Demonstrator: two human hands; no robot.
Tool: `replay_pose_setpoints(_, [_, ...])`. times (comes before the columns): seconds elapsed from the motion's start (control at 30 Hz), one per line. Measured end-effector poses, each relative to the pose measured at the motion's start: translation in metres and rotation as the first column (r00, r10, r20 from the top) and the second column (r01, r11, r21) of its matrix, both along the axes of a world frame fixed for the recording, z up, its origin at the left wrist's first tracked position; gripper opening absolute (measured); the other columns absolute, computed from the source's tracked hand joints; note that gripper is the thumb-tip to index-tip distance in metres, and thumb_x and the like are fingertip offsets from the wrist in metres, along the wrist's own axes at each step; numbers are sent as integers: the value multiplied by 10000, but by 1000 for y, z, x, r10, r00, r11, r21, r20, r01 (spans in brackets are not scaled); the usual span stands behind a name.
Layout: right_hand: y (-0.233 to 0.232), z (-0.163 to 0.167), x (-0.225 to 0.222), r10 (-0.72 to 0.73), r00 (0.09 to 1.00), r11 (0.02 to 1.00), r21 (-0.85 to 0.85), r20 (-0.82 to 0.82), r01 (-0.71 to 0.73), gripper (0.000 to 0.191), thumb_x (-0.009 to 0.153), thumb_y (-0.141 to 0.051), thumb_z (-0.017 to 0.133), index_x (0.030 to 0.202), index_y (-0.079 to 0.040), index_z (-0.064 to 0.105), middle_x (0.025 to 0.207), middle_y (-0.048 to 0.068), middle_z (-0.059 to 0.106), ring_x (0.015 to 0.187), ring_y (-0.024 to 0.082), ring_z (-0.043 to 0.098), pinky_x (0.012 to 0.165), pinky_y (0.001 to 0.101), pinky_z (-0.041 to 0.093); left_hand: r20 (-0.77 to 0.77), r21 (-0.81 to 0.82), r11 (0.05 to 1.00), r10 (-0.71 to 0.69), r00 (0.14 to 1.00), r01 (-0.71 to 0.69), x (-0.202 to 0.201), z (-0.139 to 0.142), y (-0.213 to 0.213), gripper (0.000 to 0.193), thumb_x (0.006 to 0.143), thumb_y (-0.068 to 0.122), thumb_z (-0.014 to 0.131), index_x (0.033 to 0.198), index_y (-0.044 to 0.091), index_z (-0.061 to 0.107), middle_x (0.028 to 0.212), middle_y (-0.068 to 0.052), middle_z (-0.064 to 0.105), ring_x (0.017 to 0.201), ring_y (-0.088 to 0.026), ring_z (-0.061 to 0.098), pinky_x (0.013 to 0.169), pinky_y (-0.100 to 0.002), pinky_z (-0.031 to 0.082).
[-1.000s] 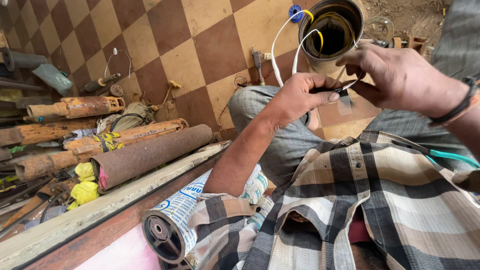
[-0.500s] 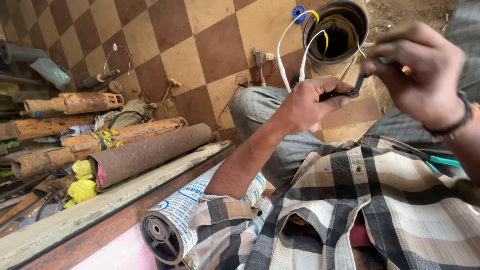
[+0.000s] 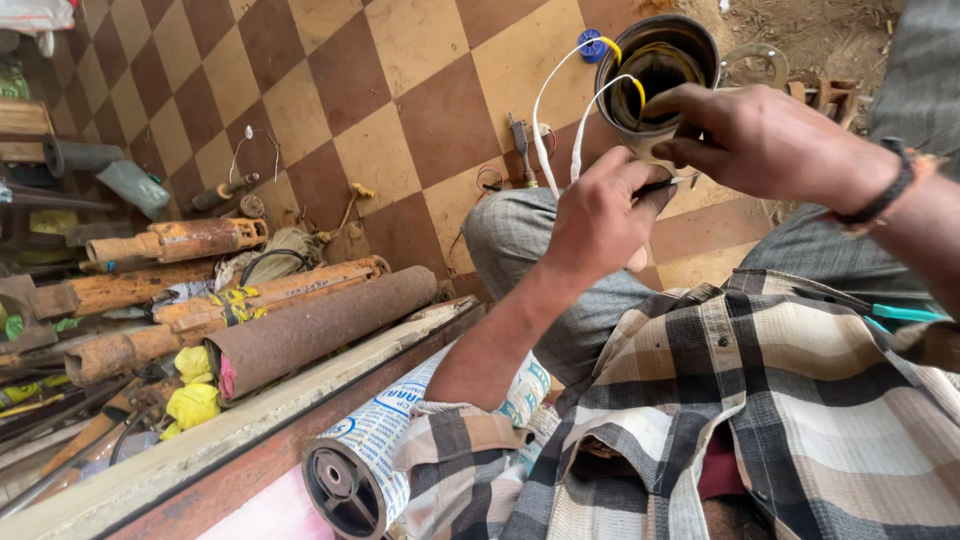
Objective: The person sits on the floor of a repair workshop and wraps electrical tape around the wired lead connections of a submersible pump motor, insulating each joint by hand. They pull and tear tape strips, press them around the wires, and work through the connections one at a time.
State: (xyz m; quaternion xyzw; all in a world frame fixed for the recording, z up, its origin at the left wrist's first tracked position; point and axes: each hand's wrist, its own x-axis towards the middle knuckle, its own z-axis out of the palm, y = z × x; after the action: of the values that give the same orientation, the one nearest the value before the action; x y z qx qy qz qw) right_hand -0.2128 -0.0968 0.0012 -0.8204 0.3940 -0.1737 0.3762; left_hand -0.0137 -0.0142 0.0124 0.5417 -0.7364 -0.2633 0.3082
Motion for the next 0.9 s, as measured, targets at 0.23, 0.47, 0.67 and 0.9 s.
replay_pose_setpoints(0.23, [21, -5, -19, 160, 986, 958, -248, 51, -143, 498, 845, -151, 713, 1316, -92, 563, 1210, 94, 663, 918, 239, 718, 664, 330, 569, -601, 591, 703, 55, 798, 396, 30, -26, -15, 263, 966, 117, 736, 1189, -21, 718, 1058, -34, 764, 984, -88, 677, 919, -270, 546])
replay_pose_setpoints(0.47, [47, 1, -22, 289, 943, 565, -824, 162, -32, 294, 768, -48, 818, 1049, -118, 763, 1093, 55, 708, 944, 243, 713, 658, 373, 576, -643, 645, 676, 227, 732, 357, 31, -38, -8, 251, 1029, 120, 685, 1216, -45, 719, 890, 11, 619, 762, -77, 475, 660, -253, 384])
replay_pose_setpoints(0.67, [61, 19, -23, 71, 945, 794, -592, 319, 140, 181, 825, 37, 786, 997, -19, 795, 1012, 103, 714, 815, 200, 708, 645, 327, 572, -392, 275, 933, -112, 913, 233, 22, -24, 1, 220, 1062, 147, 692, 1226, 7, 738, 1012, -12, 691, 934, -119, 668, 833, -287, 561])
replay_pose_setpoints(0.9, [4, 3, 10, -205, 881, 976, 158, 427, 151, 146, 988, -107, 782, 1100, -28, 733, 984, 91, 682, 782, 171, 715, 622, 255, 578, 120, -52, 996, -67, 991, 74, 8, -3, -5, 267, 899, 203, 812, 1032, 32, 656, 966, -75, 653, 830, -214, 701, 711, -325, 569])
